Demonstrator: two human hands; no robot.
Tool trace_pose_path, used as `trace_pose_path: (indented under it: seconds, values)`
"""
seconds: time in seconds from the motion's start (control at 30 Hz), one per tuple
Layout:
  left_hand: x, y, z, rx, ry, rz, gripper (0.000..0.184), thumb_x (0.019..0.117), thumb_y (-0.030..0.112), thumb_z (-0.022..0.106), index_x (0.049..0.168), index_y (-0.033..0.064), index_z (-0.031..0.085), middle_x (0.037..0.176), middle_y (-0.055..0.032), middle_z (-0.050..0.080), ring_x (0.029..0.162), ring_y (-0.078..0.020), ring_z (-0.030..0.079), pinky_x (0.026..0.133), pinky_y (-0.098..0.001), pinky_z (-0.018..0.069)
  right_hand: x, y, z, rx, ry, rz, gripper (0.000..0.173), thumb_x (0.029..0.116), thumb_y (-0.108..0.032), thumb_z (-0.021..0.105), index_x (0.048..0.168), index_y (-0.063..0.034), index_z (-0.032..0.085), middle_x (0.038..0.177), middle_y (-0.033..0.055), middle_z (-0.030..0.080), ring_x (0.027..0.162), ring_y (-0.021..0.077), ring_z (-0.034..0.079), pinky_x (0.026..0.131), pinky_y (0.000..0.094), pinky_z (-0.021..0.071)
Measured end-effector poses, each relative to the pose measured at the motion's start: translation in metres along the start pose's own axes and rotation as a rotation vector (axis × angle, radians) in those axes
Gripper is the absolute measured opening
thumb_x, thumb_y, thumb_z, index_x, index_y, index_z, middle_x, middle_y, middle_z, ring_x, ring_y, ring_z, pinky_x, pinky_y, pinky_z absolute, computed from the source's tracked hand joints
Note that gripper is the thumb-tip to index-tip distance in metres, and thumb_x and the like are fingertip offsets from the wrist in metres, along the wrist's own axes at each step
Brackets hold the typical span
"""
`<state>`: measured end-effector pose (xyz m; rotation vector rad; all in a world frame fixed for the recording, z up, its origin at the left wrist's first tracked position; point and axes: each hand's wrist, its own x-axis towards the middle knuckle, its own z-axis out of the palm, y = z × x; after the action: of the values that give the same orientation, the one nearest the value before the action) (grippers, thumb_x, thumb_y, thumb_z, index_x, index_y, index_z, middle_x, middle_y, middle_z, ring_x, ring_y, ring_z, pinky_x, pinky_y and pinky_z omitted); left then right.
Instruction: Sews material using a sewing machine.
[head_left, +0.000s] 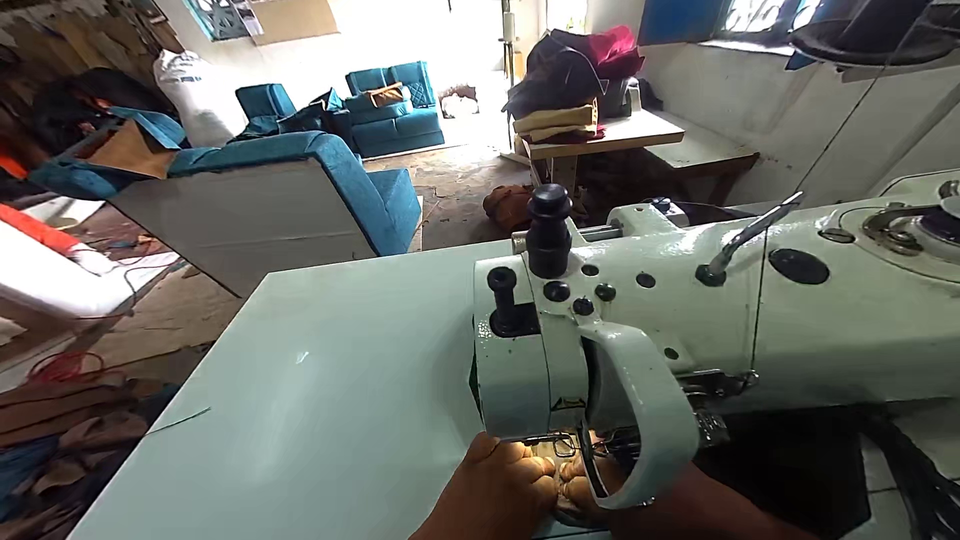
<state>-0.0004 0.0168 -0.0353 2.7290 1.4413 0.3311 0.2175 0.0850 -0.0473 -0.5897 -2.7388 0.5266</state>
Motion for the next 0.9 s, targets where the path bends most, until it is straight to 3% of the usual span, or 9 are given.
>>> trace_pose_path:
  seconds: [0.07, 0.17, 0.4, 0.67, 0.77, 0.83, 0.9]
  values:
    - [0.0, -0.001, 0.003, 0.028, 0.033, 0.008, 0.018, 0.0946, 0.008, 0.061, 0.092, 0.0154, 0.077, 0.102, 0.0015, 0.078, 0.099, -0.0203, 0.072, 0.084, -0.0417, 0.0532, 0.0, 0.0, 0.001, 0.016, 0.004, 0.045, 0.024, 0.0992, -0.021, 0.057, 0.093, -0.0079, 0.077, 0.093, 0.0104, 0.075, 0.095, 0.0288, 0.072, 0.1, 0.0568, 0.0463]
    - [0.003, -0.004, 0.01, 0.068, 0.123, 0.01, 0.014, 0.0901, 0.009, 0.065, 0.088, 0.0163, 0.077, 0.094, 0.0011, 0.077, 0.093, -0.0208, 0.072, 0.08, -0.0419, 0.0556, -0.002, -0.002, 0.003, -0.061, 0.131, 0.083, 0.02, 0.0955, -0.017, 0.059, 0.087, -0.0067, 0.075, 0.088, 0.0114, 0.074, 0.091, 0.0291, 0.073, 0.094, 0.0561, 0.0516]
    - [0.007, -0.007, 0.017, 0.234, 0.253, -0.009, 0.011, 0.0872, 0.014, 0.067, 0.081, 0.0196, 0.074, 0.075, 0.001, 0.069, 0.077, -0.0185, 0.069, 0.071, -0.0365, 0.0534, -0.001, 0.001, 0.003, -0.075, 0.211, 0.091, 0.015, 0.0914, -0.015, 0.063, 0.083, -0.007, 0.073, 0.083, 0.0118, 0.073, 0.087, 0.0294, 0.073, 0.087, 0.0565, 0.0536]
    - [0.006, -0.008, 0.023, 0.25, 0.289, -0.055, 0.013, 0.0887, 0.018, 0.063, 0.083, 0.0219, 0.074, 0.073, 0.0011, 0.067, 0.076, -0.0196, 0.068, 0.076, -0.0407, 0.0526, -0.001, 0.003, 0.005, -0.057, 0.258, 0.057, 0.018, 0.0928, -0.016, 0.061, 0.082, -0.0088, 0.072, 0.081, 0.0098, 0.072, 0.085, 0.0276, 0.073, 0.086, 0.0538, 0.0538]
    - [0.007, -0.006, 0.023, 0.156, 0.296, -0.114, 0.013, 0.0826, 0.018, 0.063, 0.086, 0.0156, 0.076, 0.078, -0.0046, 0.072, 0.079, -0.027, 0.071, 0.076, -0.0495, 0.0538, 0.001, 0.002, 0.002, -0.102, 0.232, 0.037, 0.012, 0.0883, -0.012, 0.064, 0.079, -0.0074, 0.071, 0.075, 0.011, 0.07, 0.079, 0.0306, 0.072, 0.077, 0.0547, 0.0553]
    - [0.007, -0.007, 0.025, 0.118, 0.296, -0.142, 0.014, 0.0821, 0.02, 0.064, 0.086, 0.0136, 0.075, 0.077, -0.0056, 0.071, 0.079, -0.0288, 0.071, 0.075, -0.0495, 0.0537, 0.003, 0.002, 0.001, -0.108, 0.235, 0.039, 0.01, 0.0856, -0.01, 0.066, 0.077, -0.0063, 0.07, 0.071, 0.012, 0.068, 0.073, 0.0306, 0.072, 0.068, 0.0519, 0.0576]
    - [0.008, -0.007, 0.022, 0.046, 0.257, -0.169, 0.014, 0.0792, 0.019, 0.071, 0.088, 0.0103, 0.077, 0.08, -0.0083, 0.073, 0.081, -0.0322, 0.072, 0.075, -0.0525, 0.0545, 0.004, 0.002, -0.002, -0.074, 0.179, 0.082, 0.013, 0.089, -0.011, 0.063, 0.082, -0.0038, 0.072, 0.076, 0.0147, 0.07, 0.076, 0.0325, 0.073, 0.068, 0.0513, 0.0581]
